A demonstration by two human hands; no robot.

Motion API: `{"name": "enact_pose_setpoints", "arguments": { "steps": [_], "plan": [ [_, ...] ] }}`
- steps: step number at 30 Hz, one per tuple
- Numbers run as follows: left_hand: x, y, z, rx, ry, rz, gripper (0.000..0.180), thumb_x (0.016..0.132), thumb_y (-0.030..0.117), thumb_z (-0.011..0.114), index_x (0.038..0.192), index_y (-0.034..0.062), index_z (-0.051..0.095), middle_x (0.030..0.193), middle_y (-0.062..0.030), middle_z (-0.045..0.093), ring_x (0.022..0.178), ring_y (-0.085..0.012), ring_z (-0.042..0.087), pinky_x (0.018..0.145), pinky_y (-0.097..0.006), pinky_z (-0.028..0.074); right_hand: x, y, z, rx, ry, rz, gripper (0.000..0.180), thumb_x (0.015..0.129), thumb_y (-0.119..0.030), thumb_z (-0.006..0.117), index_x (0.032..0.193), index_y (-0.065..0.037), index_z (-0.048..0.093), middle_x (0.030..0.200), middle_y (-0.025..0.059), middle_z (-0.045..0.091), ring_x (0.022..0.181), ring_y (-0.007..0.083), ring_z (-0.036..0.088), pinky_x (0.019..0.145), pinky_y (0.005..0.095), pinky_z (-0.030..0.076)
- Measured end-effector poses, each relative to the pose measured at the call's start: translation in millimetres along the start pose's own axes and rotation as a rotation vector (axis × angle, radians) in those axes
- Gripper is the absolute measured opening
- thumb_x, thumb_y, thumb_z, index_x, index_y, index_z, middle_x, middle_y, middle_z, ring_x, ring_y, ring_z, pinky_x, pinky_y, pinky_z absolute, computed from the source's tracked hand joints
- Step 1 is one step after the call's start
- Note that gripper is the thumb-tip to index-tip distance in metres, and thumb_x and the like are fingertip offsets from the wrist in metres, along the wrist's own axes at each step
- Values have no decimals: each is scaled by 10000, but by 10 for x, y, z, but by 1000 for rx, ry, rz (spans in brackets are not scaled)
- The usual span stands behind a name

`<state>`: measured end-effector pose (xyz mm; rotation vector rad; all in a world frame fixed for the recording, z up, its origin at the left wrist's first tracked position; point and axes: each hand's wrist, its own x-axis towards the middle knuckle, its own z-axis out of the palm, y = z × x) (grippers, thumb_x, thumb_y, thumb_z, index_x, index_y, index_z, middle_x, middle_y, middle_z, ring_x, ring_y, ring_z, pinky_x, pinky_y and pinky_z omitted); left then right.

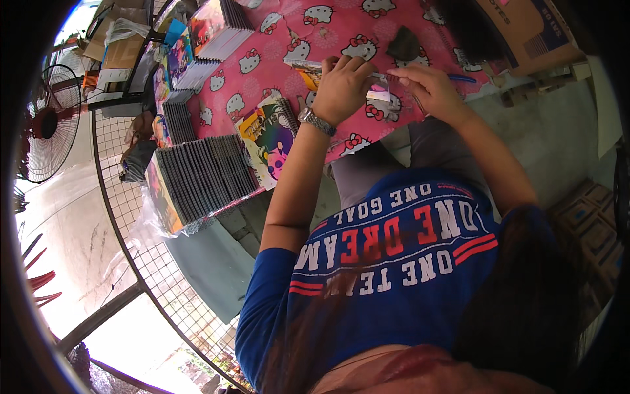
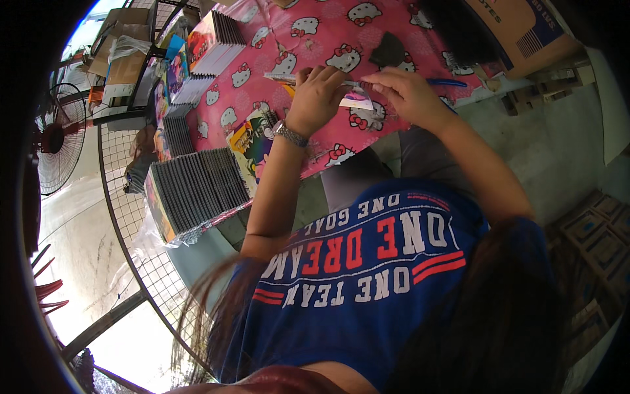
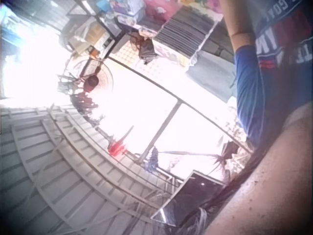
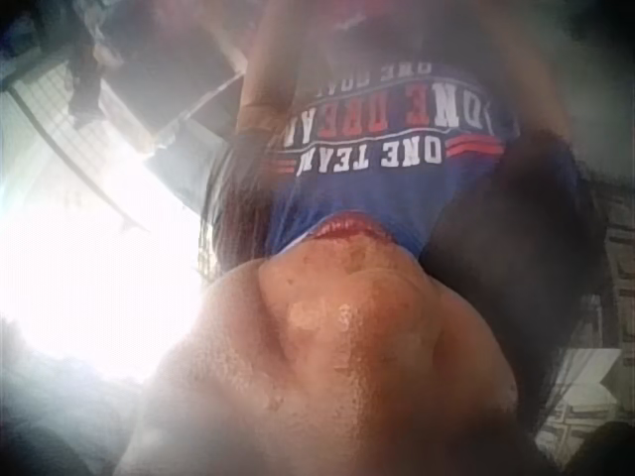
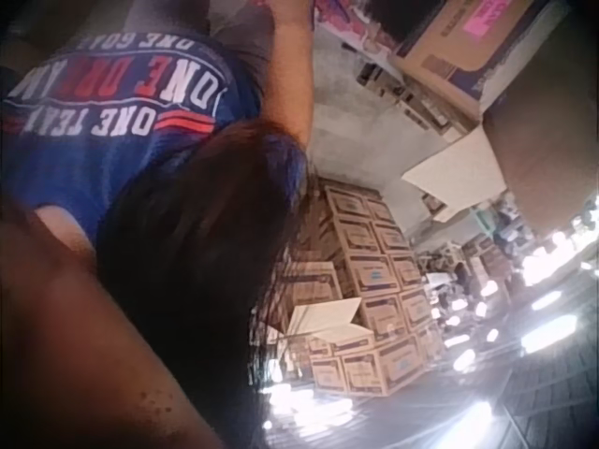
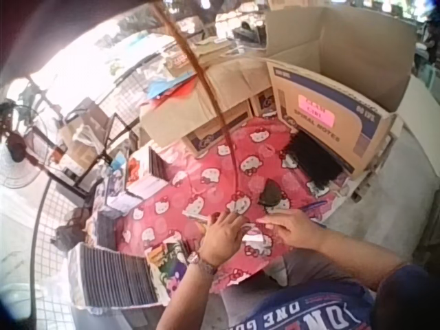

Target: The person threads a plastic spiral coil through the pre-punched holes of a notebook, trims the excess coil with pliers, and then stacks the finished notebooks into a large cardboard box.

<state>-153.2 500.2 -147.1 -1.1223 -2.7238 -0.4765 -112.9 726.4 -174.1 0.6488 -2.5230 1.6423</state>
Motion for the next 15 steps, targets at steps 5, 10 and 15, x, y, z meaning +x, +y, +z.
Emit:
{"name": "enact_pose_setpoints", "arguments": {
  "steps": [5,10,15],
  "plan": [
    [-38,59,115,57,110,27,263,843,98,602,1093,179,606,987,-11,632,1037,-228,592,982,-524,371,-25,-200,53,-40,80,6,214,942,-80,574,1149,-37,605,1121,129,598,972,264,605,797,352,488],
    [-76,147,123,105,90,15,271,847,91,624,1108,159,593,1025,-27,624,1041,-258,573,975,-515,360,22,-315,-63,-111,-71,177,268,980,-130,532,1241,-74,547,1077,130,609,1003,257,613,805,338,497],
    [-137,126,44,57,71,24,257,843,198,678,1082,158,596,1023,-22,621,1029,-252,577,980,-514,352,287,-402,-206,46,-334,412,319,939,-166,590,1248,-104,538,1191,135,592,1063,293,606,843,376,493]
  ]
}}
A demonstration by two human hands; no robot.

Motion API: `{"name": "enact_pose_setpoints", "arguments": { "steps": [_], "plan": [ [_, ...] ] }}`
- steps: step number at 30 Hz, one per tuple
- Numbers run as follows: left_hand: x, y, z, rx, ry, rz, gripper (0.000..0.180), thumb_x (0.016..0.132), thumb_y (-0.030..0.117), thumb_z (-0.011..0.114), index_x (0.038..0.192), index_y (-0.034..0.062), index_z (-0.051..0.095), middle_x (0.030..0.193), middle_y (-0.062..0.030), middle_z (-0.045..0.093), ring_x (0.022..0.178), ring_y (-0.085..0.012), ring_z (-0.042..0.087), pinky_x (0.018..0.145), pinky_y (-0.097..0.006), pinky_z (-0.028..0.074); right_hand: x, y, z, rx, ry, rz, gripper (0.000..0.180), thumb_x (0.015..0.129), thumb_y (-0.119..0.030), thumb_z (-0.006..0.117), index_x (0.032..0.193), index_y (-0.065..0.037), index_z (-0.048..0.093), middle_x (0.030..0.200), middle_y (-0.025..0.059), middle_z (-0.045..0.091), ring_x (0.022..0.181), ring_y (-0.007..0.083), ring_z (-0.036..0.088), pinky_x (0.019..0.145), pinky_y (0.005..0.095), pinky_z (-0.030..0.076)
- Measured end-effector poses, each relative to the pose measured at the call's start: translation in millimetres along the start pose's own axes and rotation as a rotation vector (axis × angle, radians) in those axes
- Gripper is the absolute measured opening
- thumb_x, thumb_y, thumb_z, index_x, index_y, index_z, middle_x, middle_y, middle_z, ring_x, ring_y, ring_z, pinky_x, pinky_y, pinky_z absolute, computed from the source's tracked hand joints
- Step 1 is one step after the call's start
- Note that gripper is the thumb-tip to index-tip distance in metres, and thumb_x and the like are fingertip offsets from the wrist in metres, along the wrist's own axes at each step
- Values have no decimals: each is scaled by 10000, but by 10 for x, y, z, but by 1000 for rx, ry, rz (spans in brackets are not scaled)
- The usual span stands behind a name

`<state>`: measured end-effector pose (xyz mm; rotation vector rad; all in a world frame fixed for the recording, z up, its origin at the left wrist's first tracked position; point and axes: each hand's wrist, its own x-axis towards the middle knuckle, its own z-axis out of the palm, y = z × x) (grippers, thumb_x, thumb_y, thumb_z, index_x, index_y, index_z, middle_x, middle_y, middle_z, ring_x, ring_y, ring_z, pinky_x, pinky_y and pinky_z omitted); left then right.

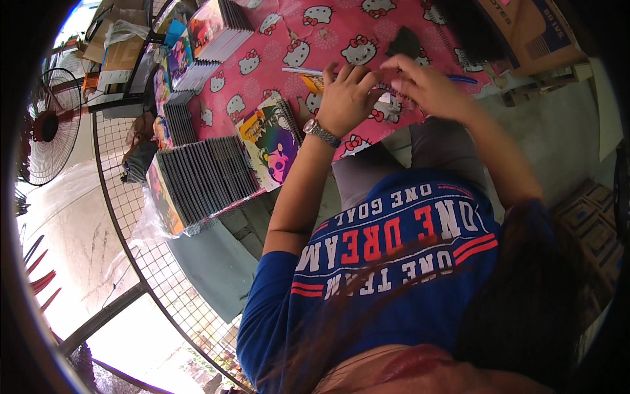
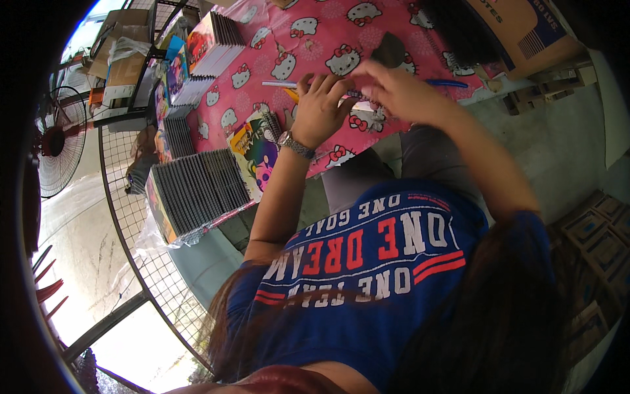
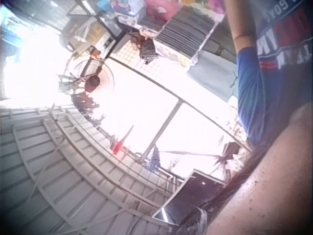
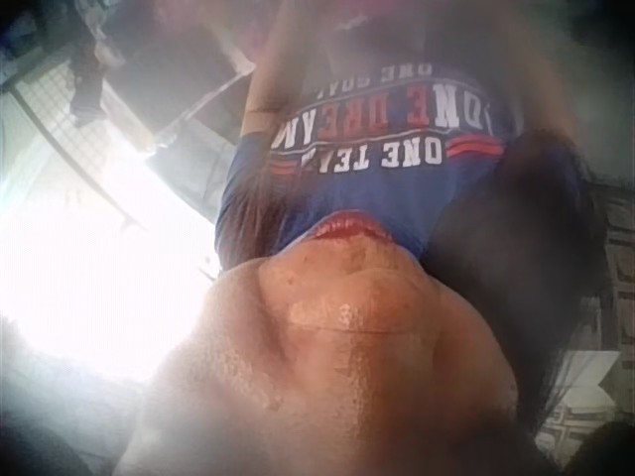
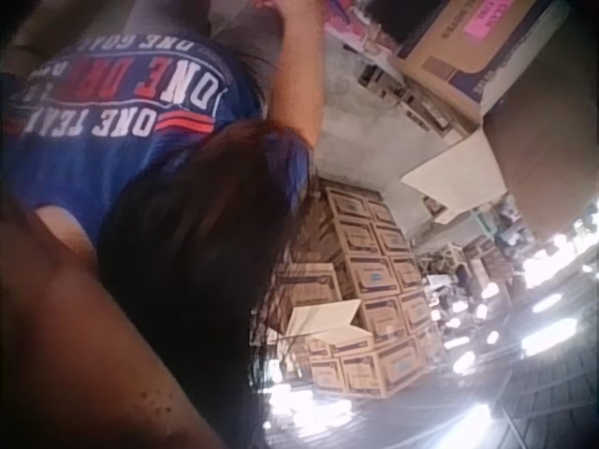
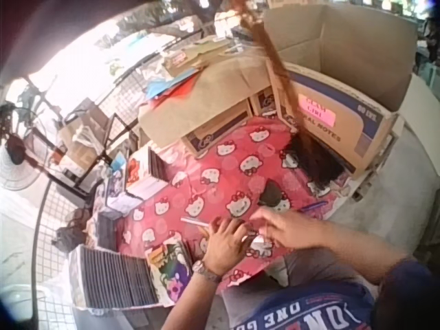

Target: The person threads a plastic spiral coil through the pre-punched holes of a notebook, trims the excess coil with pliers, and then stacks the finished notebooks into a large cardboard box.

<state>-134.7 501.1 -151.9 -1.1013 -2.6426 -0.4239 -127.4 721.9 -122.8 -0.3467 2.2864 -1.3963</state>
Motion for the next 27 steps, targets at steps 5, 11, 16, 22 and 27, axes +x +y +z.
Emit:
{"name": "enact_pose_setpoints", "arguments": {
  "steps": [5,11,16,22,27],
  "plan": [
    [-18,-55,18,13,-39,3,270,823,277,719,1048,166,619,1051,-8,610,1101,-272,542,1032,-618,282,681,999,-232,-629,344,-313,413,830,-230,711,1201,-115,570,1377,126,492,1200,330,525,970,450,458],
    [-195,-83,119,86,151,-253,341,734,363,792,986,190,639,1052,0,585,1211,-315,468,990,-787,159,909,1108,-208,-706,315,-243,483,706,-263,781,1135,-113,619,1396,128,487,1283,356,440,1041,454,417],
    [-255,-182,162,-10,108,-221,349,711,385,811,942,179,650,1076,-22,567,1187,-313,469,990,-776,178,847,853,-223,-389,108,-186,483,695,-269,748,1133,-87,659,1266,90,588,1182,274,531,1003,392,432],
    [-237,-62,59,-16,94,-224,388,699,433,813,942,173,657,1064,-13,568,1172,-302,481,991,-795,166,400,562,-198,432,-411,-221,538,706,-281,621,1161,3,662,1100,83,654,1038,174,581,944,325,442],
    [-192,-53,-9,23,66,-214,409,678,397,835,948,144,660,1049,-30,556,1151,-294,486,993,-723,231,385,584,-166,689,-360,-286,510,723,-289,649,1161,-29,664,1122,74,612,1035,209,573,959,341,428]
  ]
}}
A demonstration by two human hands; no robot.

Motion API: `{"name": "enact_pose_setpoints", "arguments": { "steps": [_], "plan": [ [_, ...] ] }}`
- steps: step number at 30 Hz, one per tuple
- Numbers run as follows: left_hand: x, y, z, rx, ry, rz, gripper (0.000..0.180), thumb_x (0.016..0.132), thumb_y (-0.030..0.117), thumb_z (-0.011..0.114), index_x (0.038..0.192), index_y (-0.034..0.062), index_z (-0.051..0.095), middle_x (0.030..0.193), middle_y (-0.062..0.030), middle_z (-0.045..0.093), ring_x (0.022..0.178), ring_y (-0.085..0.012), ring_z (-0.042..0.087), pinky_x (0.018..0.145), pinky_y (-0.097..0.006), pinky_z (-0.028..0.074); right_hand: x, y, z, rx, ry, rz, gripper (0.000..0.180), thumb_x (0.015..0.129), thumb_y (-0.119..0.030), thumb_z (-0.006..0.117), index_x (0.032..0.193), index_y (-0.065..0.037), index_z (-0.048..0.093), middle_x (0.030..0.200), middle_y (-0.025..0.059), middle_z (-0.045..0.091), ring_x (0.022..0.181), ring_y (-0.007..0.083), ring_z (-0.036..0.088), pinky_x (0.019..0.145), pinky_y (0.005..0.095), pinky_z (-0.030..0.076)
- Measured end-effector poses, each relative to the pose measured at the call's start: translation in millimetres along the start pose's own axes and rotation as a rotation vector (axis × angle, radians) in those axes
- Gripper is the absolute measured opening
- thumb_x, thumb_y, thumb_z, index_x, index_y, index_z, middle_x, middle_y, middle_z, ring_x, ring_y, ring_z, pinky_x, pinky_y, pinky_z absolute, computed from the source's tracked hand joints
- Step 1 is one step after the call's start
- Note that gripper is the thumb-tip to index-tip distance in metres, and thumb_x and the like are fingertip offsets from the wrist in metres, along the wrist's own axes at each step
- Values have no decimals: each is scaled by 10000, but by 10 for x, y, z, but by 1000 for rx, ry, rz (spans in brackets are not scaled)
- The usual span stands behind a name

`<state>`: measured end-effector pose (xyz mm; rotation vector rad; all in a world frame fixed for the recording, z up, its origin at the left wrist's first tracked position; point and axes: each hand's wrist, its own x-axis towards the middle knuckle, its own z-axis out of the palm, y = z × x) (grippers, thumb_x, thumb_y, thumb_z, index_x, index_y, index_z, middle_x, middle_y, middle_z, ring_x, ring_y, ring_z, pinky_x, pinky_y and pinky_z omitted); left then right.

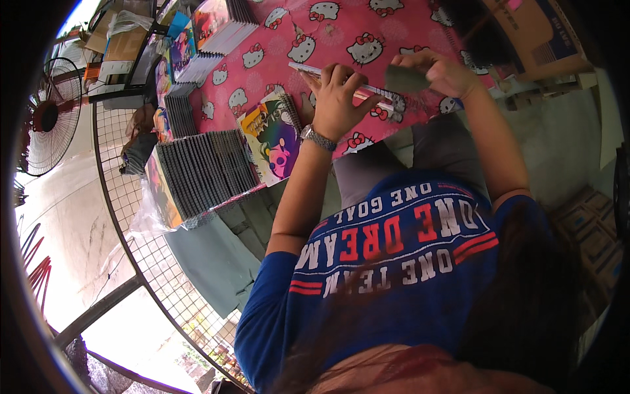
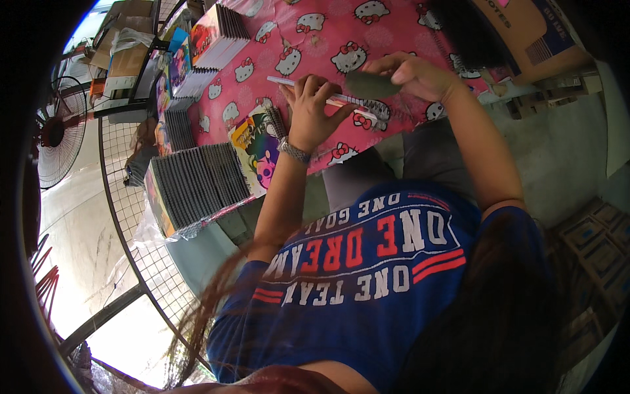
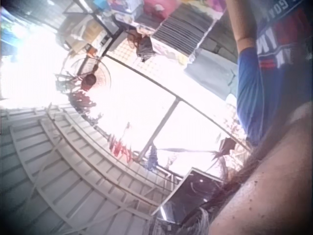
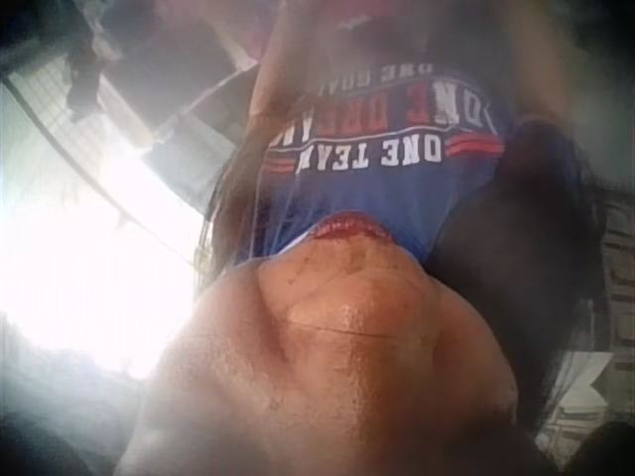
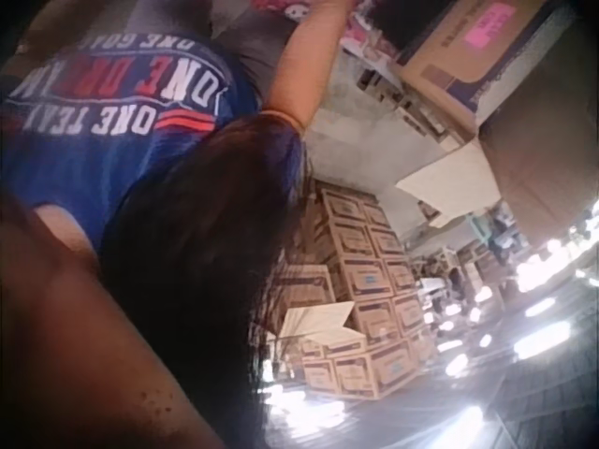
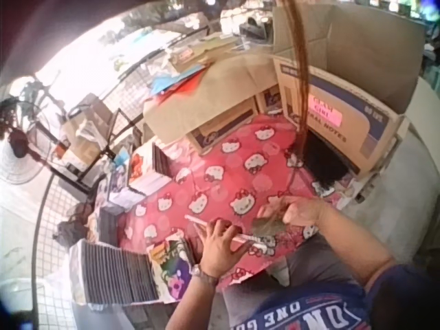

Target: The person threads a plastic spiral coil through the pre-punched holes of a notebook, trims the excess coil with pliers, and then stacks the finished notebooks into a large cardboard box.

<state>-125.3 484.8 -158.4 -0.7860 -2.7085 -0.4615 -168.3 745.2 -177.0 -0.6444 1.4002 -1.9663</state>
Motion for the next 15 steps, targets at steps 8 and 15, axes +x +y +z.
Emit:
{"name": "enact_pose_setpoints", "arguments": {
  "steps": [8,15],
  "plan": [
    [-15,6,-44,-31,-9,-15,492,670,417,843,992,118,620,1006,-18,572,1113,-282,509,1010,-723,206,70,-84,15,-308,-19,112,498,757,-224,643,1199,3,653,1097,74,627,1011,195,587,903,322,464],
    [-23,-26,-28,-74,-18,-25,551,652,394,859,1021,95,580,1003,-15,575,1099,-283,514,1018,-732,182,143,-108,26,-437,33,164,502,737,-244,660,1177,-2,662,1139,81,632,1028,191,596,922,326,463]
  ]
}}
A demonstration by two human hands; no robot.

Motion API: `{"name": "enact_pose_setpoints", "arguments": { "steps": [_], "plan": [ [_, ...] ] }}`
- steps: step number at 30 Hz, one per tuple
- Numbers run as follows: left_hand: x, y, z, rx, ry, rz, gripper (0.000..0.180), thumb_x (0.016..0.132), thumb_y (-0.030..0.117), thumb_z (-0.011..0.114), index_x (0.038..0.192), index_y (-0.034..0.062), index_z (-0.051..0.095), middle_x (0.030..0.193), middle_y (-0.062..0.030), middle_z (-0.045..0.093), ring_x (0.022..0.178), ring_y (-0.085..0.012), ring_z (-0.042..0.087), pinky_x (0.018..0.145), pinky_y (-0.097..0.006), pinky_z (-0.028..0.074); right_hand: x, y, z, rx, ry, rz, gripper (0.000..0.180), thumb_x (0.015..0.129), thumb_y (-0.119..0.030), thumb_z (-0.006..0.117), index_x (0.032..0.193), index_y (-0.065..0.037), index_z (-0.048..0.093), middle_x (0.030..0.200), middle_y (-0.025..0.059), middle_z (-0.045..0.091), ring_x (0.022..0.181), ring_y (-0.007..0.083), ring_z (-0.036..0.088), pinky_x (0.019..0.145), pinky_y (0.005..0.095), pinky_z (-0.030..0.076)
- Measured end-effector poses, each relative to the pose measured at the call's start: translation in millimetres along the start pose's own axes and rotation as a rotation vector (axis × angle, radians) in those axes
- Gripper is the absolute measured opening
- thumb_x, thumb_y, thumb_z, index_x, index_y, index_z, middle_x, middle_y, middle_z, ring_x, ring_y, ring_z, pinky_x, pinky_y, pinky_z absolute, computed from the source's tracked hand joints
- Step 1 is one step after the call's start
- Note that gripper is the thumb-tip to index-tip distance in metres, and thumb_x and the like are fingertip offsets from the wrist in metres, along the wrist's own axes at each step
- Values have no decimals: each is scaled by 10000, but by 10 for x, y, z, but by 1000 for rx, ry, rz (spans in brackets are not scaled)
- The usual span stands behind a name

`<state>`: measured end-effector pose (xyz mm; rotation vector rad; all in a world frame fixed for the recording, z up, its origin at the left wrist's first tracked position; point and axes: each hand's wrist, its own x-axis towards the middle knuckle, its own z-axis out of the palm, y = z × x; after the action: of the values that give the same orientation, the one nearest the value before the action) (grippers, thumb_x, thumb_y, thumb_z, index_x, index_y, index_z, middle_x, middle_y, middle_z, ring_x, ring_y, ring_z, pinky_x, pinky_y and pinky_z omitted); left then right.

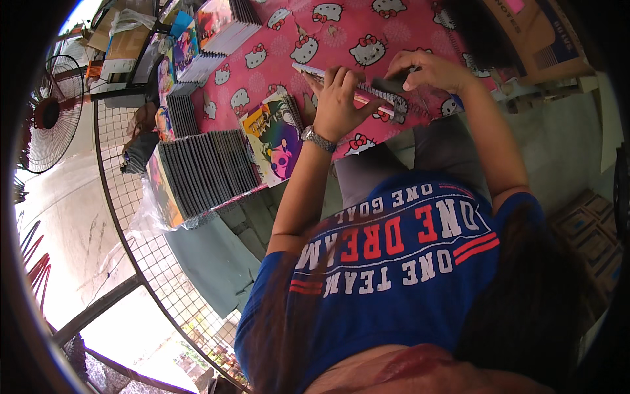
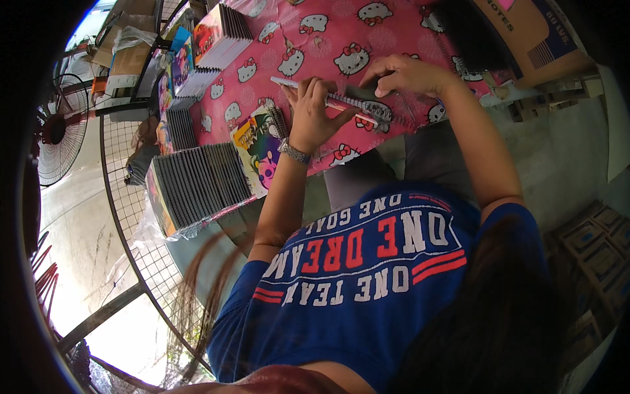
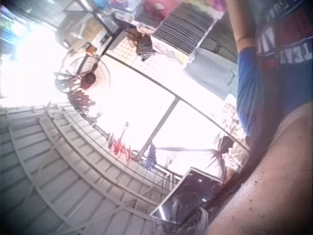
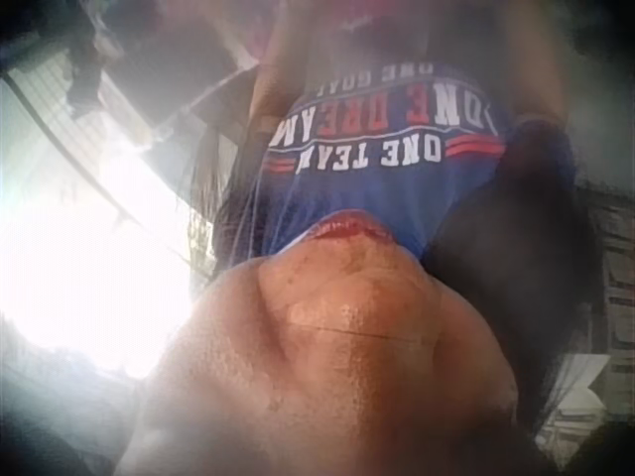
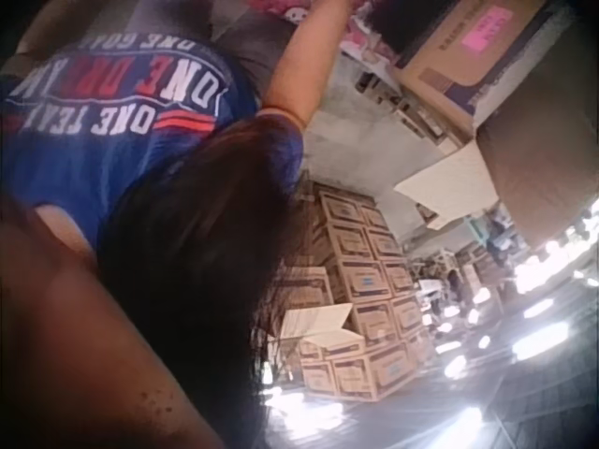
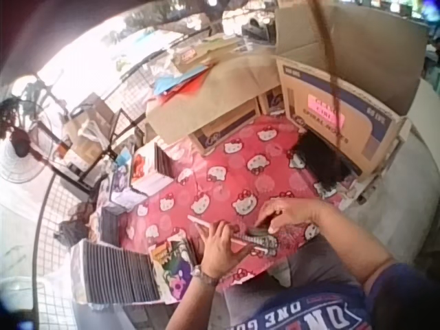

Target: The person threads a plastic spiral coil through the pre-punched holes of a notebook, trims the excess coil with pliers, and then stacks the finished notebooks into a large cardboard box.

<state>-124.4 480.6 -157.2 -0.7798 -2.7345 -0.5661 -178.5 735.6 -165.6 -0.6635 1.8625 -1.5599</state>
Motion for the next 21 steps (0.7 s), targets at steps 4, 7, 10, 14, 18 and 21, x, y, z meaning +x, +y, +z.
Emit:
{"name": "enact_pose_setpoints", "arguments": {
  "steps": [4,7,10,14,18,21],
  "plan": [
    [8,0,4,-14,14,9,525,653,376,861,1005,102,583,993,-13,572,1100,-281,515,1012,-736,189,-21,110,66,581,-109,-170,543,712,-287,679,1180,-12,657,1224,100,615,1124,207,589,996,334,448],
    [-1,-9,-13,-14,-19,2,487,645,368,865,979,123,610,1012,-15,570,1106,-284,511,1012,-734,198,45,21,-39,286,-114,-38,536,686,-299,698,1140,-15,668,1238,97,580,1145,223,567,1000,347,445],
    [3,-7,-56,-4,30,-5,445,635,358,870,945,138,638,1033,-18,570,1112,-285,507,1013,-727,207,70,75,36,458,-97,-134,525,691,-288,680,1137,-11,670,1209,91,589,1109,212,567,982,335,436],
    [-13,-302,-79,6,34,-45,417,624,347,854,945,163,661,1053,4,573,1109,-265,515,1011,-733,211,204,-71,10,210,-47,-35,529,688,-259,659,1156,-11,663,1189,73,589,1106,195,548,977,311,416],
    [65,-384,-85,3,4,-20,395,619,337,853,917,163,662,981,16,596,1072,-243,523,940,-579,305,262,-44,25,373,-132,-106,533,673,-261,661,1144,-11,665,1161,65,593,1079,186,548,962,308,417],
    [27,-355,-60,-8,9,-37,394,615,343,855,903,159,658,969,20,601,1050,-241,532,926,-573,312,263,-95,19,273,-106,-75,547,657,-273,664,1137,-10,667,1155,65,598,1089,185,554,964,313,418]
  ]
}}
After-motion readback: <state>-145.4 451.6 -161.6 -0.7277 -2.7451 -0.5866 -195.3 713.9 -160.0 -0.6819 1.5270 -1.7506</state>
